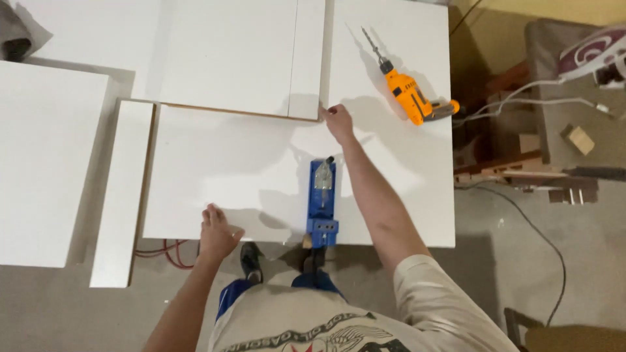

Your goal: The person uses a blue drill guide and an orange corded drill to drill holes into thin wooden strips clamped on a white workbench. They repeatedly position each strip, drill, remove it, and place it aside, then repeat the process with additional strips. The person also briefly handles white panels on the bench.

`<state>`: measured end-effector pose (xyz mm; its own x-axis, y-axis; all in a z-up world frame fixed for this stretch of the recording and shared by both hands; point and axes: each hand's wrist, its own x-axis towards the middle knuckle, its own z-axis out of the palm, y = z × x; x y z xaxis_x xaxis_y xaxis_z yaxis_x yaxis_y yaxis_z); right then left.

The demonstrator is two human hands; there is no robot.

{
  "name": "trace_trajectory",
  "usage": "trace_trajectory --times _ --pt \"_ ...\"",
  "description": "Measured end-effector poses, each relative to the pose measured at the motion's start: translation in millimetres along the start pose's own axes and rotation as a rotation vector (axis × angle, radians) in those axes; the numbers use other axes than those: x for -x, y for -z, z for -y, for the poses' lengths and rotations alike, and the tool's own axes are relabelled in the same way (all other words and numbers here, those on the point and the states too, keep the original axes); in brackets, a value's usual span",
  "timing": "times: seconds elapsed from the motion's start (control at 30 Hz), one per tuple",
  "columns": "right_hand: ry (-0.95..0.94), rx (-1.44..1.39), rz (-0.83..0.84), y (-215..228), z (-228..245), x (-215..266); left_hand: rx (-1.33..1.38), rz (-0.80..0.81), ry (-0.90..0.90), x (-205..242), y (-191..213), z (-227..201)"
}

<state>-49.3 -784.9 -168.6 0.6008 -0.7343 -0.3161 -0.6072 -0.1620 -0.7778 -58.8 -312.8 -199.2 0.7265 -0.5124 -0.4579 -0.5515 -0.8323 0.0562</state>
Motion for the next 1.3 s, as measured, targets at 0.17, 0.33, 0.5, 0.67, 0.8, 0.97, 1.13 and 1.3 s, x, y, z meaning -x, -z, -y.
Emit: trace_trajectory --times 0.17,0.33,0.5,0.67,0.8,0.97,1.13,1.3 --pt "-0.02 -0.015 0.133 -2 36 -1 -0.024 0.023 0.124 -5 6 -15" --pt "-0.03 -0.111 0.166 -2 4 -29 -0.027 0.087 0.175 4 29 -28" --pt "-0.114 -0.315 0.332 17 0 -52 0.067 0.11 0.205 11 46 -34" --pt "-0.053 -0.274 0.267 14 -13 -69 0.112 0.105 0.212 8 40 -31" --pt "0.026 -0.483 0.235 42 0 -19 0.093 0.099 0.185 6 43 -27" --pt "0.036 -0.507 0.223 89 8 73 0.141 0.111 0.142 19 71 -33" --pt "-0.047 -0.514 0.2 103 -13 174 0.063 0.054 -0.141 -11 88 -60" --pt "0.159 -0.525 0.223 63 -76 257 1.512 -0.147 -0.289 83 225 -179"
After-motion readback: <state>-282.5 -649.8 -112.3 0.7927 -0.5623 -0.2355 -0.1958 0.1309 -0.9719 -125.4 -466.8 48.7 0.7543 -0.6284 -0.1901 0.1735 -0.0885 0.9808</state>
